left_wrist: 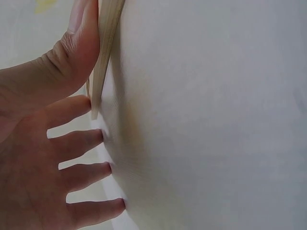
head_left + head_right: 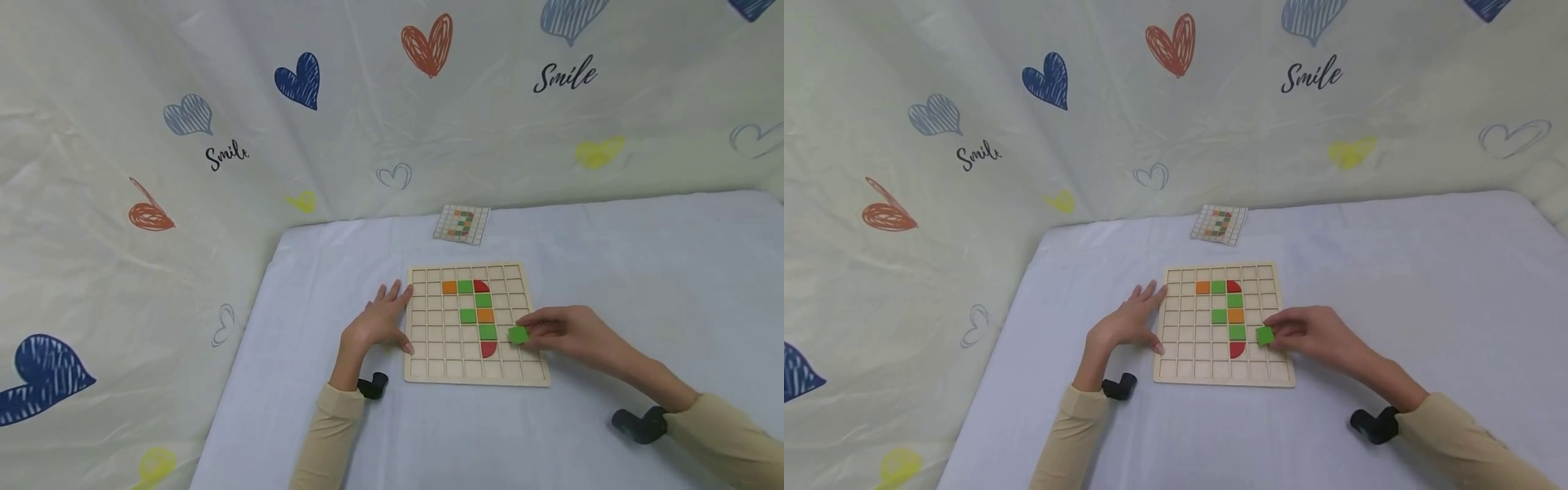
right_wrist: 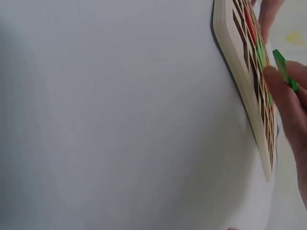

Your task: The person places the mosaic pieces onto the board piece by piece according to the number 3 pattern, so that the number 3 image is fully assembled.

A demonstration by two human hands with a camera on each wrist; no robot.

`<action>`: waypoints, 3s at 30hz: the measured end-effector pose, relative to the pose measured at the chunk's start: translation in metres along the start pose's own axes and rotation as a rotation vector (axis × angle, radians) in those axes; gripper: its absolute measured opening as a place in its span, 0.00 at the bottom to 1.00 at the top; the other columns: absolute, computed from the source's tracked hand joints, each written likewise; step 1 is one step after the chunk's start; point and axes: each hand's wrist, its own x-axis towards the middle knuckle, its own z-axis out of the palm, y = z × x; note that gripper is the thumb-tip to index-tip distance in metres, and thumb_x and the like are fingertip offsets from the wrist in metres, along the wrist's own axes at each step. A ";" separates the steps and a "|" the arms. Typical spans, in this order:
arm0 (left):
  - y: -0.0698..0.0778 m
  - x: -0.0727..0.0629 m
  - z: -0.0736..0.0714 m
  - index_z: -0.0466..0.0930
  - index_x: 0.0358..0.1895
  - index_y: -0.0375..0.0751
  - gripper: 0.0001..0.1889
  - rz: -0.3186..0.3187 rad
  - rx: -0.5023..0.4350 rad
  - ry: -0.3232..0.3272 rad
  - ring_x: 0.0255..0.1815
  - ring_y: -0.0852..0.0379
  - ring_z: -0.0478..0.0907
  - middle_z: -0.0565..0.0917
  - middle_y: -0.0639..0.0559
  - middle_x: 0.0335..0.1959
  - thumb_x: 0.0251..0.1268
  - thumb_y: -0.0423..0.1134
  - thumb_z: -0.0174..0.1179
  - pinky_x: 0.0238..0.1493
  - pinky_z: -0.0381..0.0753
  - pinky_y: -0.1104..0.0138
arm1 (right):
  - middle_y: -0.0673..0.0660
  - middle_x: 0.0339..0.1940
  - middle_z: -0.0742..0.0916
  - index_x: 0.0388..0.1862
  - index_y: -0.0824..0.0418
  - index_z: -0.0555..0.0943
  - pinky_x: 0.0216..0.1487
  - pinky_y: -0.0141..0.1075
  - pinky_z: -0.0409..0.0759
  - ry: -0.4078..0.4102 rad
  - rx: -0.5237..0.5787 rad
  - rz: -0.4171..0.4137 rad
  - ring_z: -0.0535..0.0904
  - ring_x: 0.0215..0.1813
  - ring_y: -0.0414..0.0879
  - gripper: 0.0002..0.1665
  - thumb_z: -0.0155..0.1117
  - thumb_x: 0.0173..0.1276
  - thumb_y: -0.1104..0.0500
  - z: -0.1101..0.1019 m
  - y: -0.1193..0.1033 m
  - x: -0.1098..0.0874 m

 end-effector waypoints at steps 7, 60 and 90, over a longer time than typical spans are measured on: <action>-0.001 0.000 0.000 0.49 0.85 0.47 0.64 0.005 -0.009 0.002 0.86 0.39 0.36 0.43 0.45 0.86 0.44 0.42 0.84 0.81 0.48 0.39 | 0.47 0.38 0.90 0.47 0.60 0.88 0.40 0.27 0.83 0.005 -0.043 -0.121 0.81 0.36 0.33 0.17 0.80 0.59 0.60 0.013 -0.008 0.008; -0.001 -0.002 -0.003 0.48 0.85 0.49 0.65 -0.007 -0.020 -0.005 0.87 0.42 0.35 0.43 0.48 0.86 0.44 0.40 0.84 0.82 0.45 0.41 | 0.48 0.39 0.84 0.44 0.57 0.87 0.35 0.28 0.78 -0.010 -0.251 -0.365 0.74 0.35 0.37 0.16 0.80 0.57 0.64 0.057 -0.032 0.034; -0.002 -0.003 -0.001 0.47 0.85 0.47 0.64 0.019 -0.025 -0.008 0.87 0.40 0.35 0.42 0.46 0.86 0.46 0.41 0.83 0.82 0.44 0.40 | 0.45 0.36 0.87 0.40 0.58 0.88 0.30 0.29 0.79 0.297 -0.425 -0.356 0.76 0.33 0.34 0.21 0.82 0.45 0.71 -0.004 0.026 -0.022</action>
